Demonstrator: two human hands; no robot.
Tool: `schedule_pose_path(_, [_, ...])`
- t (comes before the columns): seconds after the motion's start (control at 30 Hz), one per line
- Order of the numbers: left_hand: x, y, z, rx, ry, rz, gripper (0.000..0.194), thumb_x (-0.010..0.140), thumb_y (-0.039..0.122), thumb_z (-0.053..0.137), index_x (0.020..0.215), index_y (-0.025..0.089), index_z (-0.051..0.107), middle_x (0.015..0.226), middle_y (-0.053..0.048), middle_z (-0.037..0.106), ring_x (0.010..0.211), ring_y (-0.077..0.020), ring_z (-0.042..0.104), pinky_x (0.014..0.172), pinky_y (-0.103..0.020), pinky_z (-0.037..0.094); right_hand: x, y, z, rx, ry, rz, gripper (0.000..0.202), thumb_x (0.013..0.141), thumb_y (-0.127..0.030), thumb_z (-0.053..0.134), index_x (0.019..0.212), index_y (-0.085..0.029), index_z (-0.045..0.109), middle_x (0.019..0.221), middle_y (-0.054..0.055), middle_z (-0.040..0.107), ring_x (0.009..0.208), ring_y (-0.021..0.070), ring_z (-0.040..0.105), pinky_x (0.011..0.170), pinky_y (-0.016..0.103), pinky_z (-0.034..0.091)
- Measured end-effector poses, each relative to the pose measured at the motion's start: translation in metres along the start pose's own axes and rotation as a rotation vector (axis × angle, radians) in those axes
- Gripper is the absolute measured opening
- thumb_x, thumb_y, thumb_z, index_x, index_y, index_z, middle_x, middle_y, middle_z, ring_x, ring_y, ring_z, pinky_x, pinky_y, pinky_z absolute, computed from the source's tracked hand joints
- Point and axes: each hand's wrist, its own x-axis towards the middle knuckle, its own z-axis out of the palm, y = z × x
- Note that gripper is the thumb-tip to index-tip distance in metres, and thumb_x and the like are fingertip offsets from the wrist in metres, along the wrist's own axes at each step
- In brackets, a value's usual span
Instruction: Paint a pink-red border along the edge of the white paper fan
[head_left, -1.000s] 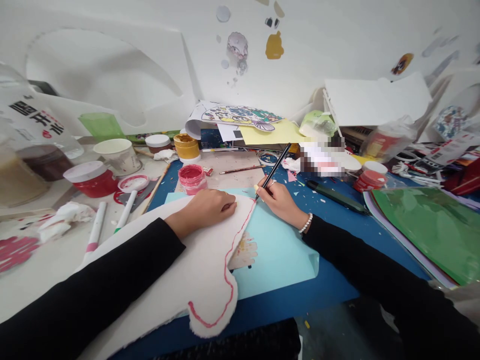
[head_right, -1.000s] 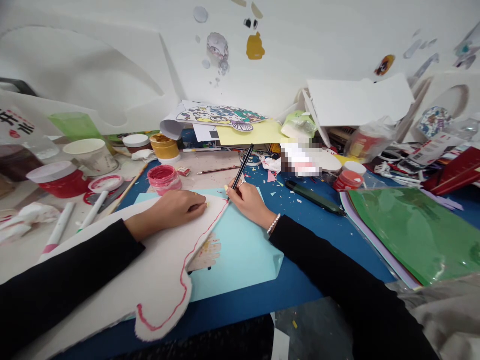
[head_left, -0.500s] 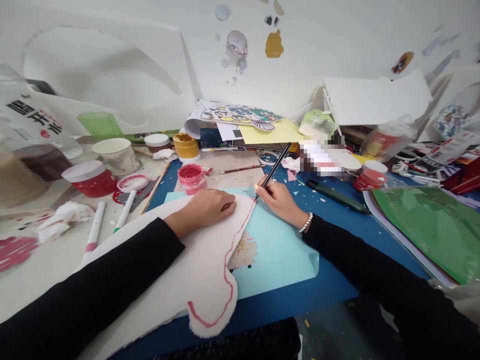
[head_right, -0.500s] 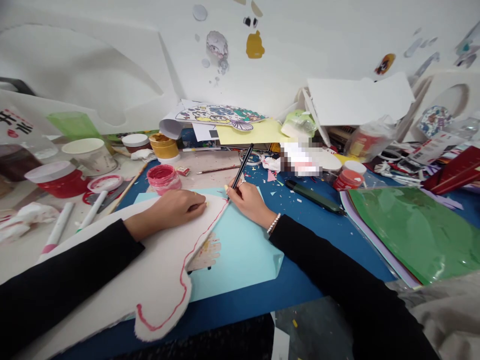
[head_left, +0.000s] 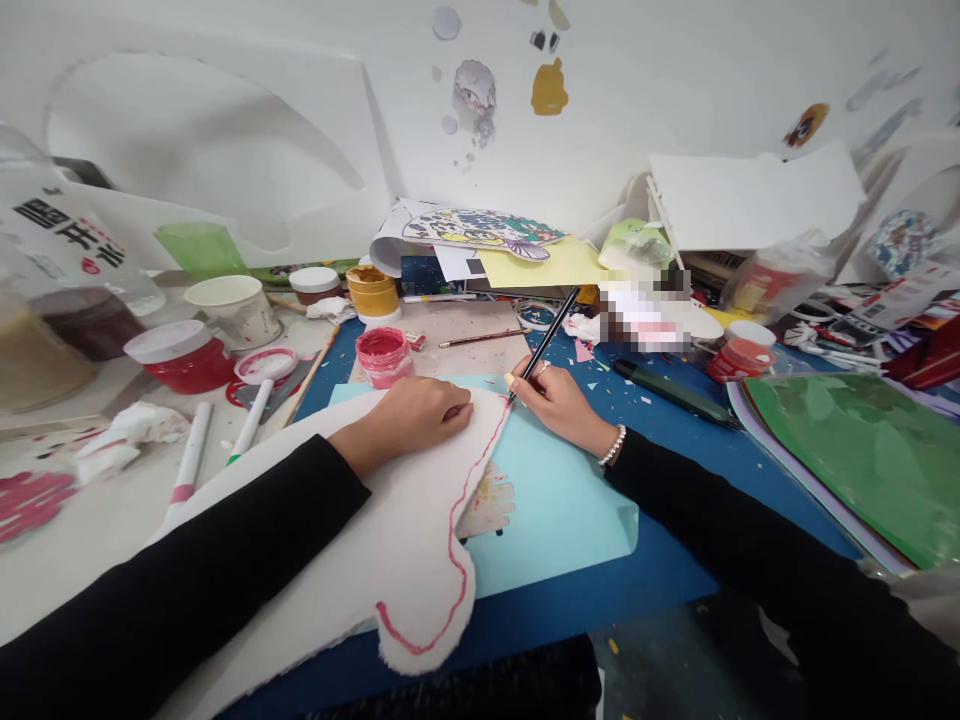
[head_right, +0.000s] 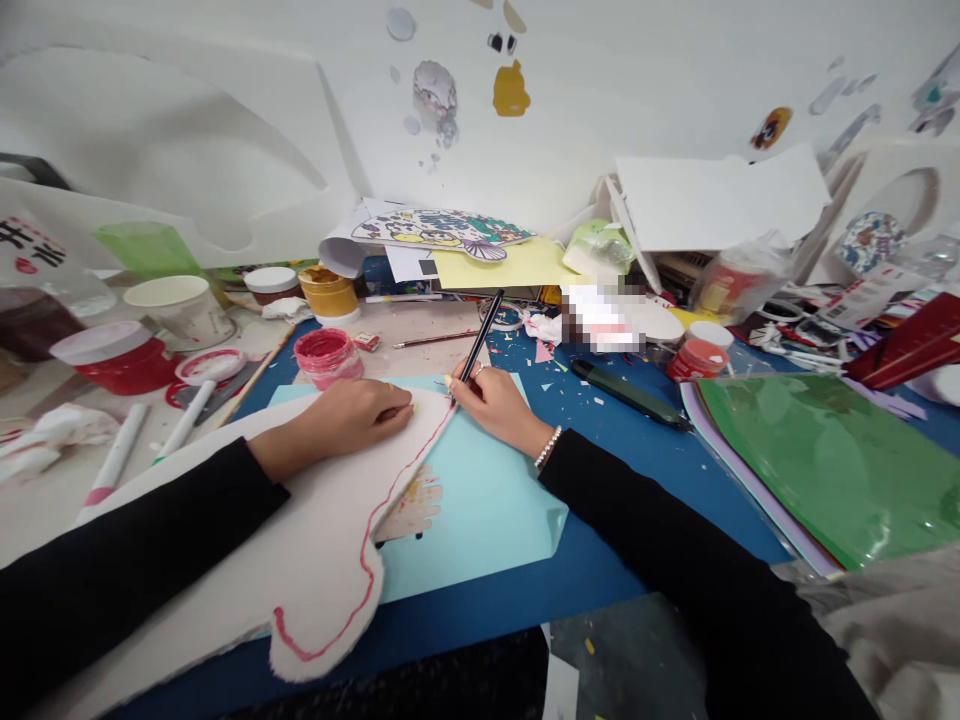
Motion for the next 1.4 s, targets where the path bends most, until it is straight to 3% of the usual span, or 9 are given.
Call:
schedule_pose_path(0.27, [0.001,-0.001,0.002,0.041,-0.002,0.016,0.028,0.082,0.025,0.034,0.057,0.018,0.042,0.058,-0.002,0.055,0.052,-0.0129,0.047,0.044,-0.027,0.017,-0.001,-0.002,-0.002,0.123,-0.017,0.001,0.019,0.081,-0.031,0.043,0.068,-0.018,0.047,0.056,-0.003,0.043,0.050,0.0092,0.039,0.051,0.023,0.030])
schedule_pose_path(0.57, [-0.001,-0.003,0.002,0.005,-0.002,0.027,0.028,0.082,0.025,0.032,0.056,0.017,0.040,0.058,-0.002,0.053,0.051,-0.0118,0.044,0.044,-0.027,0.016,0.007,0.015,-0.002,0.687,0.159,0.298,0.023,0.077,-0.042,0.048,0.075,-0.019,0.047,0.051,-0.006,0.041,0.040,0.0059,0.032,0.038,0.020,0.022])
schedule_pose_path(0.83, [0.000,-0.002,0.001,0.011,-0.014,0.008,0.027,0.081,0.024,0.033,0.056,0.017,0.040,0.058,-0.002,0.054,0.052,-0.0117,0.044,0.044,-0.026,0.015,0.006,0.011,-0.006,0.942,0.131,0.288,0.019,0.077,-0.035,0.051,0.085,-0.017,0.054,0.052,-0.004,0.050,0.039,0.0049,0.034,0.038,0.021,0.021])
schedule_pose_path(0.97, [0.000,-0.002,0.001,0.016,-0.015,0.005,0.027,0.081,0.025,0.033,0.057,0.017,0.040,0.058,-0.002,0.054,0.052,-0.0120,0.044,0.044,-0.026,0.016,0.006,0.009,-0.006,0.939,0.095,0.294,0.022,0.077,-0.036,0.051,0.088,-0.017,0.055,0.057,-0.001,0.056,0.041,0.0063,0.038,0.038,0.021,0.023])
schedule_pose_path(1.1, [0.001,-0.002,0.002,0.015,-0.006,0.016,0.027,0.081,0.024,0.033,0.056,0.017,0.041,0.058,-0.002,0.054,0.052,-0.0119,0.044,0.044,-0.026,0.016,0.006,0.012,-0.005,0.862,0.101,0.313,0.027,0.078,-0.042,0.048,0.085,-0.017,0.057,0.056,-0.003,0.051,0.041,0.0063,0.036,0.039,0.022,0.021])
schedule_pose_path(1.23, [0.001,-0.002,0.002,0.028,-0.012,0.018,0.027,0.082,0.025,0.033,0.057,0.017,0.041,0.059,-0.002,0.055,0.052,-0.0121,0.044,0.044,-0.026,0.016,0.005,0.015,-0.003,0.574,0.164,0.278,0.033,0.081,-0.044,0.042,0.073,-0.016,0.057,0.051,-0.005,0.039,0.043,0.0066,0.032,0.042,0.022,0.022])
schedule_pose_path(1.4, [0.000,-0.001,0.002,0.047,-0.022,0.010,0.027,0.082,0.025,0.033,0.057,0.017,0.042,0.059,-0.002,0.055,0.052,-0.0120,0.045,0.044,-0.026,0.016,0.002,0.008,-0.002,0.228,0.125,0.132,0.021,0.084,-0.032,0.038,0.075,-0.017,0.050,0.057,-0.004,0.042,0.051,0.0092,0.039,0.053,0.023,0.031])
